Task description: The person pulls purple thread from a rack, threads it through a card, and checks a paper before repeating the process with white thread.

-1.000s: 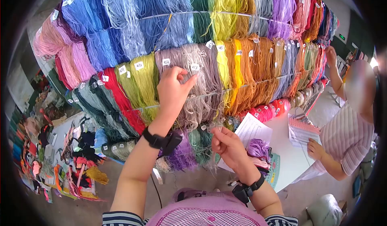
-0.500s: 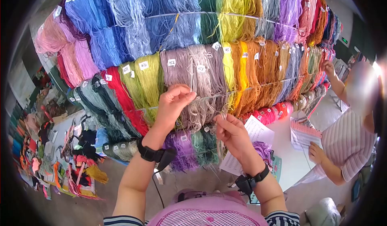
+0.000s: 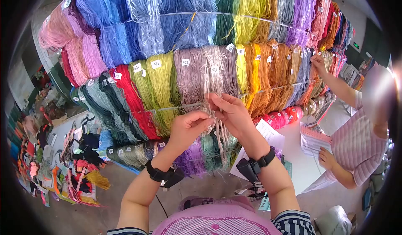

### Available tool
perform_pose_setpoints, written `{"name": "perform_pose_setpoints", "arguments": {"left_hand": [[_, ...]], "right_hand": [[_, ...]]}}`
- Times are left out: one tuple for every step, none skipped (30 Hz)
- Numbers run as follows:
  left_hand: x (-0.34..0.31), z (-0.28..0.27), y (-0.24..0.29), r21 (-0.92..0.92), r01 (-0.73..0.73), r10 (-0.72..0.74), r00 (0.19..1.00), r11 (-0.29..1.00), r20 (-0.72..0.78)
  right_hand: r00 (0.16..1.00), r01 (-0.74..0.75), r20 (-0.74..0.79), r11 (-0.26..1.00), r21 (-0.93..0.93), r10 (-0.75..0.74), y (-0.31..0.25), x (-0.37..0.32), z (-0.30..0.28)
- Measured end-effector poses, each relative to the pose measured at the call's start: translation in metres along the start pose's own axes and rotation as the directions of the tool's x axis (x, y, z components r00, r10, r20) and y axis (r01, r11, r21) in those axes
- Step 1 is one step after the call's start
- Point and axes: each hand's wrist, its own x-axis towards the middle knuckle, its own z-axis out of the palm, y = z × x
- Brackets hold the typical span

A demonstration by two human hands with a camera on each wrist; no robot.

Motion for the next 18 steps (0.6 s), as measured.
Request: {"name": "perform_pose_setpoints", "arguments": {"left_hand": [[-0.001, 0.002, 0.000, 0.017, -0.017, 0.017, 1.000, 1.000, -0.012], [-0.002, 0.003, 0.000, 0.015, -0.018, 0.018, 1.000, 1.000, -0.012], [-0.004, 0.004, -0.001, -0.064, -0.008, 0.006, 1.000, 0.998, -0.029], [-0.006, 0.005, -0.002, -0.143, 0.002, -0.008, 0.999, 0.990, -0.044], [-0.009, 0.006, 0.000, -0.144, 0.003, -0.009, 0.999, 0.990, -0.043], [-0.014, 0.007, 0.005, -0.162, 0.005, -0.015, 0.998, 0.987, -0.059], [-0.018, 0.008, 0.006, -0.180, 0.006, -0.020, 0.997, 0.984, -0.075], [-0.023, 0.011, 0.004, -0.183, 0.007, -0.020, 0.997, 0.983, -0.071], [-0.030, 0.014, 0.002, -0.184, 0.024, -0.034, 0.998, 0.983, -0.051], [-0.035, 0.016, 0.000, -0.185, 0.041, -0.047, 0.998, 0.982, -0.032], [-0.038, 0.017, -0.002, -0.188, 0.045, -0.051, 0.998, 0.981, -0.026], [-0.041, 0.016, -0.005, -0.197, 0.077, -0.078, 0.997, 0.977, 0.001], [-0.041, 0.016, -0.007, -0.205, 0.104, -0.100, 0.995, 0.973, 0.030], [-0.040, 0.016, -0.012, -0.207, 0.104, -0.098, 0.994, 0.973, 0.039], [-0.040, 0.017, -0.019, -0.118, -0.041, 0.049, 0.996, 0.992, 0.068], [-0.039, 0.018, -0.025, -0.035, -0.191, 0.194, 0.975, 0.981, 0.107], [-0.037, 0.018, -0.031, -0.046, -0.192, 0.196, 0.974, 0.980, 0.114], [-0.037, 0.018, -0.038, 0.069, -0.296, 0.279, 0.941, 0.953, 0.191]], "right_hand": [[1.000, -0.003, -0.004, 1.000, 0.004, 0.003, 0.000, -0.001, 0.001], [1.000, -0.006, -0.009, 1.000, 0.009, 0.006, 0.000, -0.002, 0.002], [1.000, -0.007, -0.009, 1.000, 0.006, 0.007, 0.001, -0.003, 0.002], [0.995, 0.017, -0.103, 0.999, 0.048, -0.012, 0.004, -0.005, 0.000], [0.980, 0.046, -0.197, 0.995, 0.088, -0.028, 0.006, -0.007, -0.002], [0.979, 0.046, -0.200, 0.995, 0.088, -0.028, 0.007, -0.012, -0.003], [0.988, -0.039, -0.141, 0.992, 0.119, 0.055, 0.008, -0.017, -0.003], [0.987, -0.125, -0.080, 0.981, 0.146, 0.138, 0.008, -0.022, -0.004], [0.987, -0.124, -0.087, 0.981, 0.148, 0.138, 0.012, -0.027, -0.001], [0.997, -0.064, -0.041, 0.989, 0.133, 0.070, 0.017, -0.031, 0.005], [1.000, -0.004, 0.006, 0.993, 0.119, 0.003, 0.019, -0.036, 0.009], [1.000, 0.008, -0.005, 0.996, 0.092, -0.008, 0.015, -0.041, 0.014], [1.000, 0.014, -0.011, 0.996, 0.091, -0.013, 0.017, -0.044, 0.011], [0.999, 0.026, 0.038, 0.974, 0.223, -0.035, 0.018, -0.049, 0.008], [0.995, 0.030, 0.081, 0.936, 0.351, -0.062, 0.020, -0.055, 0.007], [0.999, 0.050, -0.006, 0.915, 0.400, -0.052, 0.021, -0.063, 0.009], [0.998, 0.057, -0.017, 0.917, 0.395, -0.055, 0.019, -0.073, 0.006], [0.995, 0.077, 0.029, 0.924, 0.376, -0.095, 0.015, -0.087, -0.003]]}}
